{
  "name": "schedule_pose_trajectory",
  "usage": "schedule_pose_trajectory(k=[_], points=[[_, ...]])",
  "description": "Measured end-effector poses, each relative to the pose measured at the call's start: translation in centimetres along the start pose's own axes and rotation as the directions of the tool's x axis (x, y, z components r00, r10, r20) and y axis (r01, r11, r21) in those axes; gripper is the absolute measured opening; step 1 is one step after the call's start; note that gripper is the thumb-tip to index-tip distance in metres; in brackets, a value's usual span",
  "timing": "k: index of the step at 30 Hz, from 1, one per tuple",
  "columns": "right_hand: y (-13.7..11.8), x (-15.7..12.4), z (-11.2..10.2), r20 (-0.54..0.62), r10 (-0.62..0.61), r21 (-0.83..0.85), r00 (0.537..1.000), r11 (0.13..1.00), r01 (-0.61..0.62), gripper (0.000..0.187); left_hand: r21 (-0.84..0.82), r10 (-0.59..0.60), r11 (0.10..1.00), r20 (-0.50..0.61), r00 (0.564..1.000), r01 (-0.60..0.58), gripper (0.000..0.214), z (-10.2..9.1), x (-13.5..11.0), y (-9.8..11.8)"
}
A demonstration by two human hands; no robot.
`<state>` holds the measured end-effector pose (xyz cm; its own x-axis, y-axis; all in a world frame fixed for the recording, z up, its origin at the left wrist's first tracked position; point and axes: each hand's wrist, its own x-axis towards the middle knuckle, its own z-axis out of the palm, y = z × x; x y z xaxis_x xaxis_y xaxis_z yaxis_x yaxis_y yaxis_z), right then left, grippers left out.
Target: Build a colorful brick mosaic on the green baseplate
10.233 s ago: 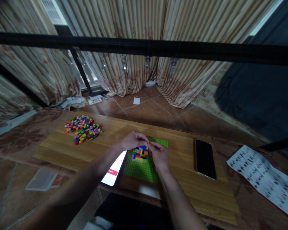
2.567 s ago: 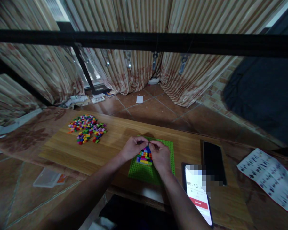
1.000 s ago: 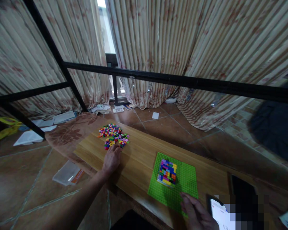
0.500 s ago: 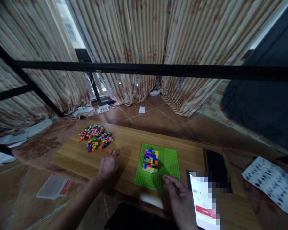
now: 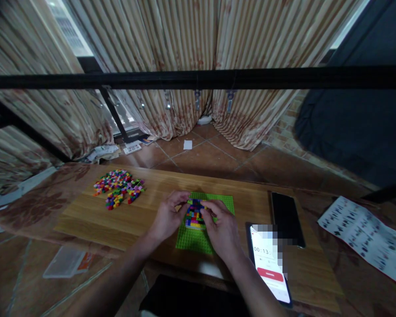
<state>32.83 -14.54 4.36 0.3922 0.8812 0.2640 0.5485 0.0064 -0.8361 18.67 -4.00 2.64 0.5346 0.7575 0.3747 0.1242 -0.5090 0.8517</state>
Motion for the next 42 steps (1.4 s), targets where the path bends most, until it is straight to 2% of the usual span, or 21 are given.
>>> schedule_pose_trajectory(k=[3, 6, 10, 14, 17, 19, 23, 26, 30, 34, 37, 40, 42], points=[[0.0, 1.4, 0.7, 0.052, -0.105, -0.089, 0.993, 0.99, 0.109, 0.022, 0.046, 0.048, 0.998, 0.035, 0.998, -0.05, 0.033, 0.3, 0.0, 0.2], [0.5, 2.2, 1.4, 0.093, -0.154, -0.148, 0.984, 0.975, 0.166, 0.02, 0.101, 0.08, 0.991, 0.061, 0.995, -0.086, 0.034, 0.5, 0.0, 0.1], [1.7, 2.8, 1.8, 0.112, -0.205, -0.21, 0.972, 0.952, 0.224, 0.019, 0.147, 0.092, 0.984, 0.041, 0.995, -0.097, 0.036, 0.5, -0.1, -0.2], [2.6, 3.3, 1.9, 0.109, -0.256, -0.327, 0.96, 0.903, 0.278, 0.022, 0.143, 0.028, 0.99, -0.088, 0.996, -0.015, 0.036, 0.0, 0.1, -1.2], [2.8, 3.2, 2.2, 0.113, -0.287, -0.415, 0.951, 0.856, 0.307, 0.025, 0.025, -0.105, 0.993, -0.173, 0.979, 0.111, 0.029, -0.1, 0.3, -2.7], [2.7, 3.0, 2.5, 0.123, -0.293, -0.469, 0.948, 0.825, 0.315, 0.026, -0.096, -0.207, 0.976, -0.143, 0.968, 0.195, 0.025, 0.0, 0.5, -3.7], [2.4, 2.5, 3.1, 0.118, -0.297, -0.558, 0.948, 0.769, 0.31, 0.029, -0.285, -0.32, 0.906, 0.027, 0.947, 0.314, 0.022, 0.7, 0.8, -4.6], [2.5, 2.2, 3.3, 0.126, -0.307, -0.612, 0.943, 0.724, 0.318, 0.031, -0.347, -0.334, 0.867, 0.124, 0.934, 0.356, 0.021, 1.3, 1.0, -4.6], [2.7, 1.9, 3.5, 0.131, -0.296, -0.668, 0.946, 0.679, 0.305, 0.031, -0.361, -0.299, 0.868, 0.169, 0.939, 0.341, 0.02, 1.8, 1.3, -4.6], [2.3, 1.8, 3.4, 0.09, -0.263, -0.622, 0.96, 0.738, 0.261, 0.032, -0.33, -0.279, 0.889, 0.164, 0.946, 0.319, 0.019, 2.2, 1.6, -5.0], [2.3, 2.0, 3.1, 0.006, -0.208, -0.518, 0.978, 0.836, 0.18, 0.031, -0.323, -0.285, 0.889, 0.162, 0.945, 0.324, 0.019, 2.2, 1.5, -4.9], [2.8, 2.4, 3.1, -0.107, -0.072, -0.331, 0.992, 0.943, 0.033, 0.031, -0.334, -0.307, 0.877, 0.163, 0.938, 0.345, 0.019, 2.2, 1.5, -4.7], [3.4, 2.8, 3.2, -0.116, 0.045, -0.204, 0.992, 0.977, -0.068, 0.032, -0.356, -0.319, 0.863, 0.165, 0.933, 0.358, 0.018, 2.2, 1.5, -4.4]])
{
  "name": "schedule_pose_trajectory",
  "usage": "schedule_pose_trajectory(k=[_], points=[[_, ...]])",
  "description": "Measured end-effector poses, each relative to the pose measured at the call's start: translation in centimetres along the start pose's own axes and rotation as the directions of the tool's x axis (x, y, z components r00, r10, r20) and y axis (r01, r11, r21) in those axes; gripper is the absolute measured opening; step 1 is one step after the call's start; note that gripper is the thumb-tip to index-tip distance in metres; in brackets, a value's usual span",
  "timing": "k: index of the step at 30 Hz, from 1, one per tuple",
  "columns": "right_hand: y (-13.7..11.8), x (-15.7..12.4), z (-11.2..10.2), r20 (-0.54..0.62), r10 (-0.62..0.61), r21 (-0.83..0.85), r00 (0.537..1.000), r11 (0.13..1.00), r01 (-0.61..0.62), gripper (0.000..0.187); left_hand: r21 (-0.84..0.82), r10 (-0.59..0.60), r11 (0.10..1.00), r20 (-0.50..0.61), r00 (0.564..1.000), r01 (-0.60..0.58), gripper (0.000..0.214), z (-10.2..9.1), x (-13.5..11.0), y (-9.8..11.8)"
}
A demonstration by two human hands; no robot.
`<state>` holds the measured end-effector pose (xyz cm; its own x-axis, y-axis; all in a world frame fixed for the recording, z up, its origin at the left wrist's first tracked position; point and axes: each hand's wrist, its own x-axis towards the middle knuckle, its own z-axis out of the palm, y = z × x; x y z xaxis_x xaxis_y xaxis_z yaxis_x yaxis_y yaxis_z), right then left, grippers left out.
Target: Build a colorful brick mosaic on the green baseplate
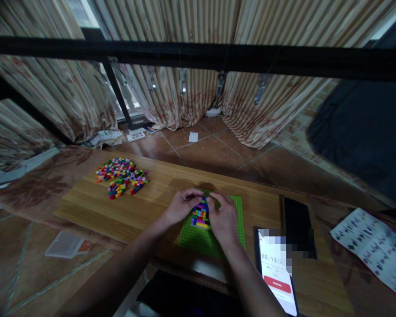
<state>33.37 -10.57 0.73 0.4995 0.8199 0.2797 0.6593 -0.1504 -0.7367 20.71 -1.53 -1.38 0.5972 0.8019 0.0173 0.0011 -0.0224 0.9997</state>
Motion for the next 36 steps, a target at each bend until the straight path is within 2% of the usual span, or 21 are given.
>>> schedule_pose_trajectory(k=[4, 7, 16, 24, 29, 31, 33, 36], points=[[0.6, 0.5, 0.8, 0.093, 0.116, 0.117, 0.989, 0.985, -0.126, 0.033, -0.053, -0.03, 0.998, -0.005, 1.0, 0.03, 0.017, 0.2, 0.0, 0.2], [0.5, 0.4, 1.1, 0.095, 0.153, 0.144, 0.984, 0.976, -0.166, 0.034, -0.054, -0.045, 0.998, -0.016, 0.999, 0.044, 0.016, 0.4, 0.0, 0.2], [0.5, -0.1, 1.3, 0.087, 0.161, 0.201, 0.983, 0.964, -0.176, 0.035, -0.03, -0.015, 0.999, -0.051, 0.999, 0.013, 0.018, 0.7, 0.0, -0.6], [0.3, -0.2, 1.6, 0.048, 0.091, 0.104, 0.995, 0.99, -0.096, 0.036, 0.022, -0.004, 1.0, -0.079, 0.997, 0.006, 0.019, 1.1, -0.1, -1.0], [0.5, -0.4, 1.0, 0.104, 0.151, 0.061, 0.983, 0.986, -0.158, 0.045, 0.093, 0.042, 0.995, -0.122, 0.992, -0.031, 0.02, 1.4, -0.8, -0.6], [0.3, -0.7, 0.4, 0.086, 0.192, 0.026, 0.978, 0.981, -0.194, 0.052, 0.104, 0.075, 0.993, -0.177, 0.981, -0.057, 0.024, 0.7, -1.4, -0.2], [-0.1, -1.1, -0.6, 0.051, 0.236, -0.014, 0.971, 0.972, -0.235, 0.055, 0.121, 0.115, 0.989, -0.259, 0.959, -0.085, 0.026, -0.7, -2.4, 0.1], [-0.6, -2.3, -2.4, 0.037, 0.298, -0.035, 0.954, 0.954, -0.297, 0.053, 0.16, 0.14, 0.984, -0.42, 0.897, -0.079, 0.022, -4.7, -4.5, -0.1]])
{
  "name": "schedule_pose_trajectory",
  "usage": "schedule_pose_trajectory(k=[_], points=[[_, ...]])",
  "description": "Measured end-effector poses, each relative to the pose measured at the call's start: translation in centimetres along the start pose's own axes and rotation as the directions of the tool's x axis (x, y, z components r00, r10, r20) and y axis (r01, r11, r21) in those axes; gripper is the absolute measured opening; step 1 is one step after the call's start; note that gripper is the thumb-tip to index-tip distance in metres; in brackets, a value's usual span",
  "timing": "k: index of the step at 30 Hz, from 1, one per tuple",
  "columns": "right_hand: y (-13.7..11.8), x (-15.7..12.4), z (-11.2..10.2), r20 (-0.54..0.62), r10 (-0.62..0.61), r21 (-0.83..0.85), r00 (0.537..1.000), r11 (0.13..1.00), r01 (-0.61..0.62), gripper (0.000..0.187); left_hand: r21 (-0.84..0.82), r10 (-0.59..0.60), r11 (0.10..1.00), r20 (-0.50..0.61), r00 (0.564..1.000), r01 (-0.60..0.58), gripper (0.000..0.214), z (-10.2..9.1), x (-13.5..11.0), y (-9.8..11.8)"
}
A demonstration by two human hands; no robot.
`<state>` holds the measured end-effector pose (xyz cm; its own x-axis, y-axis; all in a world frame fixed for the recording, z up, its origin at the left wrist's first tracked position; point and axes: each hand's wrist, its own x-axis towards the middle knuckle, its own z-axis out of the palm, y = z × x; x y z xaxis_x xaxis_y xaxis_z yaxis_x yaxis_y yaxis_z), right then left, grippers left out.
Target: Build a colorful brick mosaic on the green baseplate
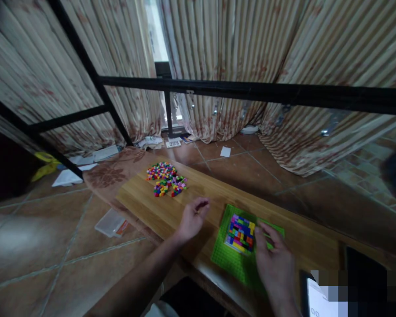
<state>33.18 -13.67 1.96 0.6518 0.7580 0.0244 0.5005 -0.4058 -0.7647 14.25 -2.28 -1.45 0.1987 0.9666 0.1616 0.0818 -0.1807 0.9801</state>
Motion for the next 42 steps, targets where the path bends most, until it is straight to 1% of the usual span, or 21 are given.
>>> schedule_pose_trajectory(k=[2, 3, 4, 6, 8, 9, 11, 14, 16, 18, 20, 22, 23, 25, 27, 29, 31, 33, 36, 39, 42], points=[[0.2, -1.0, -0.9, -0.009, 0.032, -0.008, 0.999, 0.999, -0.032, 0.052, 0.035, -0.06, 0.997, -0.13, 0.99, 0.065, 0.021, -3.7, -0.1, -1.0], [0.4, -1.5, -1.3, -0.015, 0.044, -0.018, 0.999, 0.999, -0.044, 0.051, 0.051, -0.09, 0.993, -0.22, 0.971, 0.103, 0.021, -5.6, -0.1, -1.5], [0.6, -2.0, -1.5, -0.023, 0.055, -0.034, 0.998, 0.998, -0.056, 0.051, 0.089, -0.114, 0.986, -0.274, 0.955, 0.143, 0.021, -7.4, -0.1, -2.0], [1.0, -3.0, -1.8, -0.028, 0.087, -0.065, 0.996, 0.994, -0.088, 0.049, 0.231, -0.101, 0.955, -0.327, 0.939, 0.184, 0.022, -10.5, -0.1, -2.6], [1.2, -4.1, -1.6, -0.008, 0.097, -0.058, 0.995, 0.994, -0.098, 0.048, 0.386, -0.085, 0.897, -0.331, 0.94, 0.217, 0.022, -12.6, 0.0, -2.9], [1.1, -4.7, -1.4, 0.006, 0.089, -0.035, 0.996, 0.995, -0.089, 0.047, 0.455, -0.073, 0.863, -0.32, 0.945, 0.221, 0.022, -13.2, 0.2, -2.9], [0.9, -6.0, -0.7, 0.044, 0.048, 0.033, 0.998, 0.998, -0.05, 0.046, 0.576, -0.049, 0.79, -0.28, 0.959, 0.209, 0.022, -13.5, 0.7, -2.7], [0.4, -7.6, 0.5, 0.074, -0.033, 0.116, 0.997, 0.993, 0.024, 0.044, 0.734, -0.025, 0.653, -0.223, 0.974, 0.185, 0.023, -12.6, 1.7, -2.5], [0.3, -8.4, 1.2, 0.085, -0.086, 0.15, 0.993, 0.986, 0.073, 0.041, 0.806, -0.025, 0.561, -0.213, 0.977, 0.19, 0.022, -11.9, 2.3, -2.4], [0.6, -8.9, 1.6, 0.091, -0.121, 0.171, 0.989, 0.98, 0.104, 0.037, 0.833, -0.043, 0.509, -0.228, 0.973, 0.218, 0.021, -11.4, 2.8, -2.3], [0.9, -9.2, 1.6, 0.101, -0.136, 0.18, 0.986, 0.977, 0.116, 0.034, 0.834, -0.063, 0.5, -0.235, 0.97, 0.235, 0.02, -11.4, 3.0, -2.2], [1.2, -9.5, 1.4, 0.108, -0.149, 0.188, 0.983, 0.974, 0.127, 0.032, 0.82, -0.065, 0.525, -0.23, 0.971, 0.23, 0.019, -11.5, 2.9, -1.9], [1.2, -9.6, 1.3, 0.111, -0.157, 0.193, 0.981, 0.972, 0.133, 0.032, 0.801, -0.066, 0.554, -0.23, 0.971, 0.227, 0.019, -11.6, 2.7, -1.8], [1.0, -9.8, 1.1, 0.108, -0.176, 0.21, 0.979, 0.966, 0.151, 0.03, 0.725, -0.086, 0.648, -0.236, 0.968, 0.235, 0.018, -11.2, 1.7, -1.7], [0.7, -10.1, 1.1, 0.102, -0.195, 0.23, 0.975, 0.959, 0.168, 0.028, 0.586, -0.128, 0.779, -0.202, 0.971, 0.225, 0.017, -10.1, 0.3, -1.6], [0.4, -10.3, 1.3, 0.103, -0.215, 0.255, 0.971, 0.949, 0.183, 0.026, 0.416, -0.134, 0.896, -0.072, 0.988, 0.152, 0.014, -8.3, -1.4, -1.5], [0.1, -10.5, 1.6, 0.117, -0.237, 0.284, 0.964, 0.938, 0.197, 0.023, 0.275, -0.12, 0.957, 0.065, 0.991, 0.098, 0.01, -6.0, -2.8, -1.1], [0.0, -10.6, 1.7, 0.137, -0.257, 0.3, 0.957, 0.931, 0.207, 0.022, 0.148, -0.117, 0.984, 0.143, 0.983, 0.096, 0.009, -3.7, -3.5, -0.4], [0.2, -10.2, 1.3, 0.138, -0.255, 0.295, 0.957, 0.933, 0.206, 0.022, 0.012, -0.093, 0.996, 0.208, 0.974, 0.093, 0.012, -0.9, -3.4, 0.9], [0.5, -9.4, 0.5, 0.094, -0.243, 0.297, 0.965, 0.933, 0.206, 0.021, -0.088, -0.064, 0.992, 0.217, 0.974, 0.085, 0.013, 1.2, -2.5, 1.6], [0.8, -8.4, -0.2, 0.053, -0.25, 0.291, 0.967, 0.93, 0.225, 0.021, -0.155, -0.06, 0.983, 0.216, 0.974, 0.095, 0.013, 2.9, -1.6, 1.6]])
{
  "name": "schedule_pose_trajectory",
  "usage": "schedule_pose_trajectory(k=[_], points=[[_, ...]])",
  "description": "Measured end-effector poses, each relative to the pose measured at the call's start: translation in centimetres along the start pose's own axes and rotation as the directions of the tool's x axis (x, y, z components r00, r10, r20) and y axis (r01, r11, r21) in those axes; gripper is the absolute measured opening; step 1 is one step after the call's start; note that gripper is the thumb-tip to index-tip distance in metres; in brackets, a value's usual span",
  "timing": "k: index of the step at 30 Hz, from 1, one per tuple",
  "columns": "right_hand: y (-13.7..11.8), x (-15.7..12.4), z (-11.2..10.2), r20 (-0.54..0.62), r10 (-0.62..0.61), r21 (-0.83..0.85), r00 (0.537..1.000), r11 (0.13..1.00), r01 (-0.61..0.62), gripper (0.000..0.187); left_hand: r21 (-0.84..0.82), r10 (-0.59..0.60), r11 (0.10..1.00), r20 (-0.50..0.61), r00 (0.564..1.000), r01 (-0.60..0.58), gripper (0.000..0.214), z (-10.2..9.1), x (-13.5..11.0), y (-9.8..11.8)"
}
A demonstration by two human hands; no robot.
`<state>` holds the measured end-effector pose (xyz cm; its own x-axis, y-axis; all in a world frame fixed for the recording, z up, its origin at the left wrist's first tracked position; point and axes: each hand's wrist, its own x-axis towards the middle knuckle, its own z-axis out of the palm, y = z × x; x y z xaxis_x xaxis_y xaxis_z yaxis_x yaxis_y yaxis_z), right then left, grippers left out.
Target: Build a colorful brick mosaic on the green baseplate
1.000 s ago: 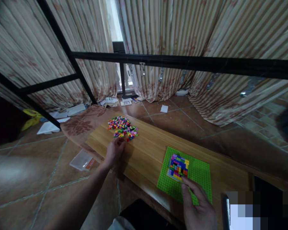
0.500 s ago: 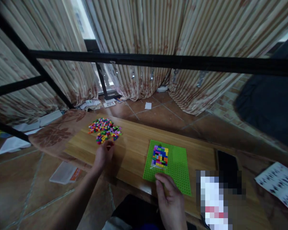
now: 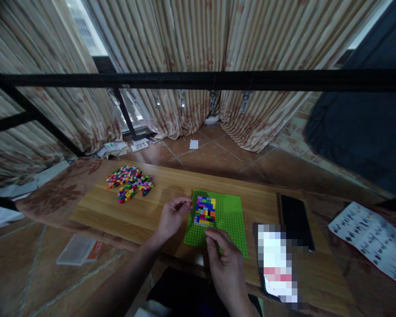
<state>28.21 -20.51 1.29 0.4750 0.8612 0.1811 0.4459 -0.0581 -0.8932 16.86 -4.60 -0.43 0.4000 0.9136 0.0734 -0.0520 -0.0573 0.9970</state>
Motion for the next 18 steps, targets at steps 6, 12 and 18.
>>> schedule_pose_trajectory(k=[6, 12, 18], points=[[0.5, 1.2, -1.3, -0.037, -0.018, -0.04, 0.999, 0.999, 0.016, 0.021, -0.011, 0.027, 1.0, -0.001, 1.0, -0.027, 0.011, 1.4, 1.4, -0.1], [0.4, 3.5, -2.0, -0.061, -0.048, -0.057, 0.997, 0.997, 0.044, 0.022, 0.166, 0.134, 0.977, -0.012, 0.991, -0.13, 0.012, 1.5, 2.0, 0.1], [-0.3, 6.4, -1.9, -0.074, -0.072, -0.058, 0.995, 0.996, 0.067, 0.025, 0.33, 0.239, 0.913, 0.04, 0.97, -0.238, 0.012, 1.5, 2.1, 0.1]])
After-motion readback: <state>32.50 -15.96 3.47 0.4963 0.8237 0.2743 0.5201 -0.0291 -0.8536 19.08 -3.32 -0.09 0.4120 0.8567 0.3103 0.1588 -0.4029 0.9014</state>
